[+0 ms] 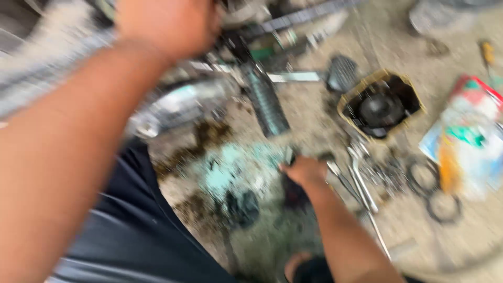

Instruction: Replace or repair the clutch assembly on a motorcycle engine.

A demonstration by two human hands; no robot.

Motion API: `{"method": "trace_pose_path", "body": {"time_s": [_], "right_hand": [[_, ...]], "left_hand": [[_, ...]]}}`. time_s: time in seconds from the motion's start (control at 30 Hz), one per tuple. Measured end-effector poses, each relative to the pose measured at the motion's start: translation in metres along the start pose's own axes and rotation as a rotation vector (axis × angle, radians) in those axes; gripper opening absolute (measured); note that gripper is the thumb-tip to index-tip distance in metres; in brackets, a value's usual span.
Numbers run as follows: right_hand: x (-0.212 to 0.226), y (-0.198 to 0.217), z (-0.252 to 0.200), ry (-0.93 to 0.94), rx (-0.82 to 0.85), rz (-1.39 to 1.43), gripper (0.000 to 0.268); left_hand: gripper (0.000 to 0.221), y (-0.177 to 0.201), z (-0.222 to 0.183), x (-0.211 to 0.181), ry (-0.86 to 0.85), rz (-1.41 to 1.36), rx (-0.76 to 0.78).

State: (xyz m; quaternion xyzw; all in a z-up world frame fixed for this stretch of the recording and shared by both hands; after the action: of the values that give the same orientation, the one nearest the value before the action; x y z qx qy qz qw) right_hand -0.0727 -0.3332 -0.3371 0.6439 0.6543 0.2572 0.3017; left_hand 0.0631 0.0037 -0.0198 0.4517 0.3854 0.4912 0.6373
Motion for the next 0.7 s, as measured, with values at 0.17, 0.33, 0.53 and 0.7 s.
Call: {"method": "trace_pose_path", "body": {"time_s": [0.17,0.33,0.53,0.7], "right_hand": [[0.006,-0.016,0.014,-0.122,0.015,0.232,0.071],[-0.026,0.007,0.004,-0.118,0.048,0.271,0.065],[-0.034,0.052,-0.063,0.252,0.168,-0.214,0.050],[-0.209,-0.123,0.204,0.081,-0.126,0.003,0.033]], "left_hand": [[0.047,0.032,0.005,-0.017,-0.077,0.264,-0.133],[0.093,0.048,0.004,-0.028,-0.125,0.162,-0.273],[0.086,0.048,0.003,-0.025,-0.093,0.138,-0.277],[0.083,0.058,0.003,-0.026,-0.052,0.141,-0.220]]}}
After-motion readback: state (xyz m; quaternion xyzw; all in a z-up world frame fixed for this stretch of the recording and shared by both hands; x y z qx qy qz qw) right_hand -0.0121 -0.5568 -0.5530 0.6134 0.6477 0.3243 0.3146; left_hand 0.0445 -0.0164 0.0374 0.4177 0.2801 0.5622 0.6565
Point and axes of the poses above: each hand's wrist, its own z-axis towards the middle knuckle, its own y-axis out of the back of the hand, x = y × z, the point moved 6 cm from there along z, towards the middle knuckle, and after that the axes turned 6 degrees about y, right-handed, at the moved point
